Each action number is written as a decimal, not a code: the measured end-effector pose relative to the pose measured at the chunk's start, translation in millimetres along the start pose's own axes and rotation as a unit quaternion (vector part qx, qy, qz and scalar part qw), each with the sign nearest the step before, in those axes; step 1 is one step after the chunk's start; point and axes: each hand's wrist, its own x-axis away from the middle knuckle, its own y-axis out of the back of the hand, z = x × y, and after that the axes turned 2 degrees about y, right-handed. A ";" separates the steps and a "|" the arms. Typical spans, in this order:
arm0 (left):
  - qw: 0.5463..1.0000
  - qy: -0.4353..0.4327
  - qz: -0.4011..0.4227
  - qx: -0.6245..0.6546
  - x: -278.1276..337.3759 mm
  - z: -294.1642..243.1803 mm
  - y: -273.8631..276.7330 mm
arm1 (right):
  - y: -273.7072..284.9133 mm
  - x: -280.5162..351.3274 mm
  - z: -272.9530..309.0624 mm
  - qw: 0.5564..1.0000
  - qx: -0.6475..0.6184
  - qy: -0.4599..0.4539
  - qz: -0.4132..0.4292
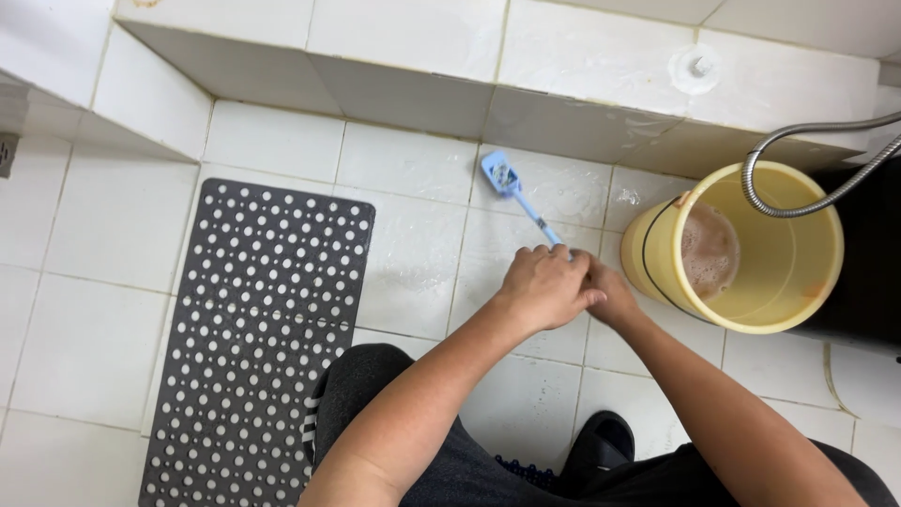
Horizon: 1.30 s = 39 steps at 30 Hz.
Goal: Scrubbing the bathroom floor tiles with a long-handled brush and soapy water.
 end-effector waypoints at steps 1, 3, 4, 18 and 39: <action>1.000 -0.015 0.017 -0.020 3.1 -4.5 -4.5 | -12.4 -1.9 -9.7 0.999 0.007 0.043 0.000; 0.998 -0.031 0.027 -0.047 3.6 -1.6 -3.3 | -50.6 -19.7 -45.0 0.995 0.012 0.095 -0.006; 0.996 -0.042 0.048 -0.056 8.8 -1.5 -5.7 | -80.0 -17.8 -79.5 0.986 -0.062 0.151 0.016; 0.995 0.031 0.028 -0.094 26.4 86.0 61.7 | -0.2 35.5 39.6 0.968 0.221 -0.076 0.094; 0.955 0.151 -0.256 -0.008 67.5 121.1 107.0 | 4.1 16.6 110.1 0.942 0.272 -0.137 0.140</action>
